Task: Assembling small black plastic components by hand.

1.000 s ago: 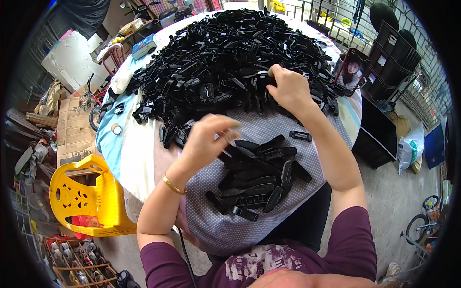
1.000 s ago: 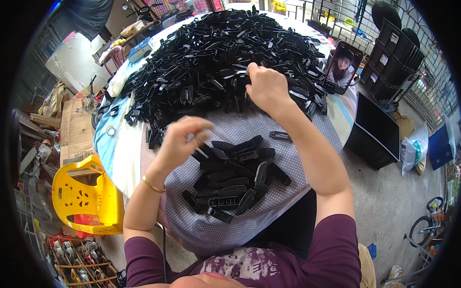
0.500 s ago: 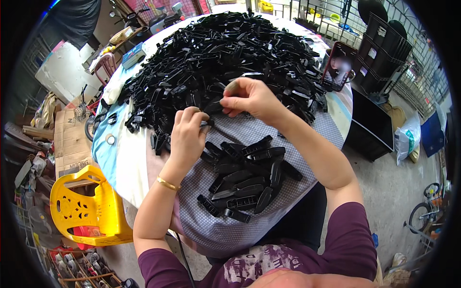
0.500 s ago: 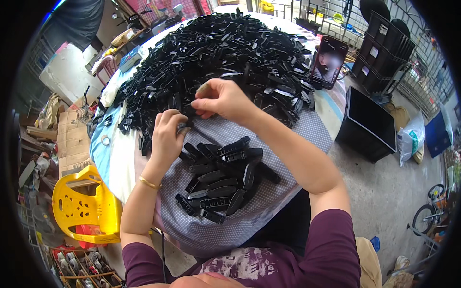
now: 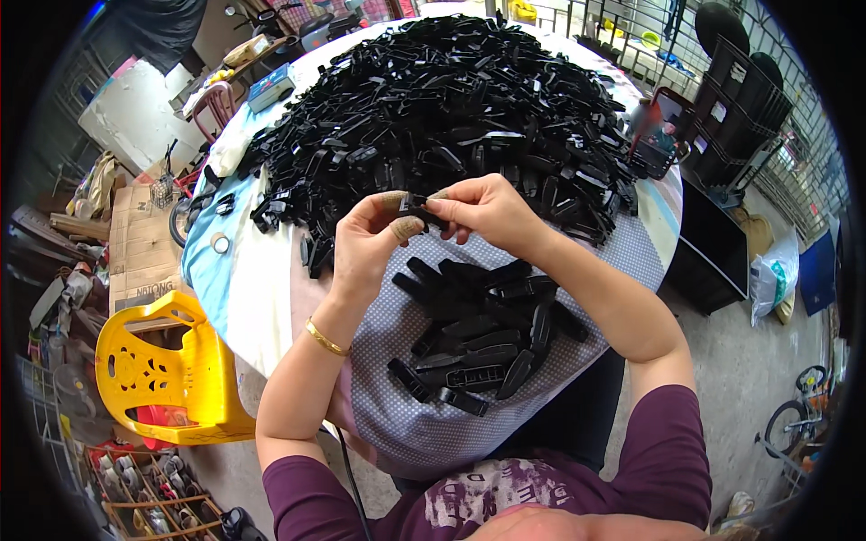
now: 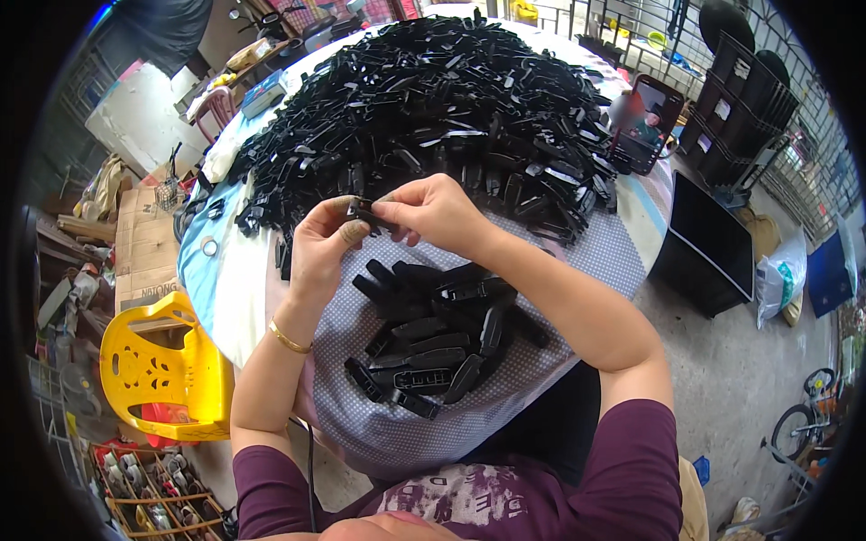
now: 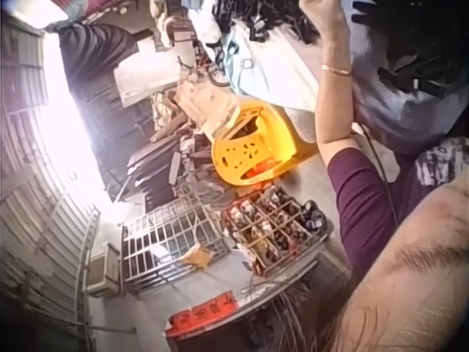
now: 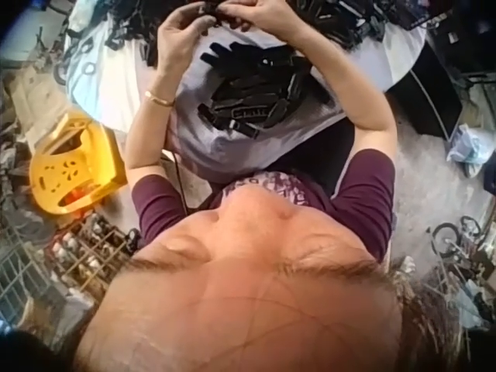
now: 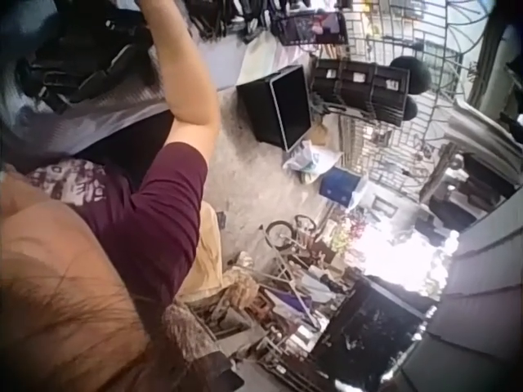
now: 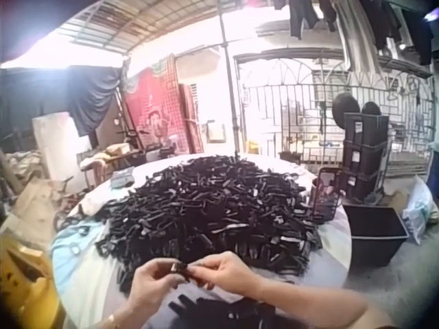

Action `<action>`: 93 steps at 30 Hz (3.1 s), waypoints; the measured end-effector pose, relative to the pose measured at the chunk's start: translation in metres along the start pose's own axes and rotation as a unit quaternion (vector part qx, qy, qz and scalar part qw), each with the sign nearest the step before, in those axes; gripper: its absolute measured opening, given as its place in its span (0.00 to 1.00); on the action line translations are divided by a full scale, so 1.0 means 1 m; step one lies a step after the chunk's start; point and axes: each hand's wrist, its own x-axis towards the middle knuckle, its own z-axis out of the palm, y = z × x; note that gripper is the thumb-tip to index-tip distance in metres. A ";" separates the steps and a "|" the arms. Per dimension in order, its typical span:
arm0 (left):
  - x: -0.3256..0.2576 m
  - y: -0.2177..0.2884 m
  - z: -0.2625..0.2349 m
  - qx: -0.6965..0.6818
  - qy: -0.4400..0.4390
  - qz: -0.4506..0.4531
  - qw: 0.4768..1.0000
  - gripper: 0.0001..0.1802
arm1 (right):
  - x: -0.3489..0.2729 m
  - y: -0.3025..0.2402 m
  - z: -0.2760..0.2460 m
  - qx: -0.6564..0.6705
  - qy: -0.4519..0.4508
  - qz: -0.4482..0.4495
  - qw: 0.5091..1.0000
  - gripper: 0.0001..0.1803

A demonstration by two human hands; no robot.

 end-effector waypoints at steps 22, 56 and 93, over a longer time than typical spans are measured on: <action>-0.006 0.005 0.002 -0.076 -0.055 0.021 0.995 0.13 | -0.012 0.006 0.018 -0.272 0.024 -0.159 0.949 0.15; 0.018 -0.005 0.026 0.326 -0.058 0.065 0.941 0.14 | 0.011 0.002 -0.036 -0.104 0.111 -0.162 0.975 0.13; 0.014 0.003 0.011 -0.020 -0.005 0.026 0.999 0.16 | -0.002 0.002 0.005 -0.042 0.119 -0.208 0.970 0.18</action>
